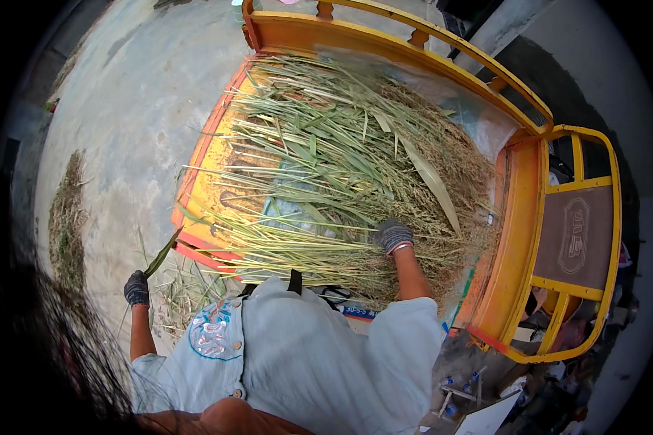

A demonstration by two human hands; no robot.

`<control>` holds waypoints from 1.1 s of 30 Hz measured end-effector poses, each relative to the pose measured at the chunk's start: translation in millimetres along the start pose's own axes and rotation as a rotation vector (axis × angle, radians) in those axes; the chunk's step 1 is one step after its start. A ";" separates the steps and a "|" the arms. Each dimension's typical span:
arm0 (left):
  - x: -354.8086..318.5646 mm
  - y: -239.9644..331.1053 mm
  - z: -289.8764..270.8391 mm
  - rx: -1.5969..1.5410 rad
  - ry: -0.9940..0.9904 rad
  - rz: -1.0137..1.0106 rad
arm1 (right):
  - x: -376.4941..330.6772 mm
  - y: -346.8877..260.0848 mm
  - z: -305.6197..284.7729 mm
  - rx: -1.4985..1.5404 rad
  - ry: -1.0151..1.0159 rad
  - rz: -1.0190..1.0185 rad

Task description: The person stands at the back of a yellow utility vehicle and uses shears to trim the ends of long green plant stalks. They hold a bundle of stalks in their left hand and cut the tips with their right hand, dropping the trimmed pieces onto the ground. The person continues this repetitive trimming process throughout the video.

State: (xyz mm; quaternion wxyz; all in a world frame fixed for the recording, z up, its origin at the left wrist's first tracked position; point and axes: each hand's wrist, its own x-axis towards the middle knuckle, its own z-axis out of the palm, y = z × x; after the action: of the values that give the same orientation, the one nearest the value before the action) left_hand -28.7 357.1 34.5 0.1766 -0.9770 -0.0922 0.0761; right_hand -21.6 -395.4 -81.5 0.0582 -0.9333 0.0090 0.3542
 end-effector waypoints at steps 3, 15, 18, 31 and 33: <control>-39.5 -91.1 -11.9 0.307 -0.049 -0.733 | 28.1 5.5 -4.4 -0.011 0.002 0.081; -14.4 113.6 32.1 -0.458 0.134 -0.142 | 86.9 -59.3 -5.3 0.157 0.041 0.390; 1.1 206.2 8.4 -0.647 0.288 0.191 | 60.3 -75.2 5.4 0.098 0.010 0.291; -38.3 496.5 -75.8 -0.341 -0.495 1.038 | -45.1 -102.3 75.3 0.496 0.589 0.372; -44.4 494.5 -78.6 -0.385 -0.454 1.023 | -59.0 -99.8 81.7 0.573 0.681 0.450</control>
State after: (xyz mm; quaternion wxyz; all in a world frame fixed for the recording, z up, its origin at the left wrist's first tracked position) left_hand 18.2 -133.4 -65.2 -0.0869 -0.8710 0.3429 0.3408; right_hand -113.9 -288.4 -92.8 0.2280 -0.9174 0.3257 0.0166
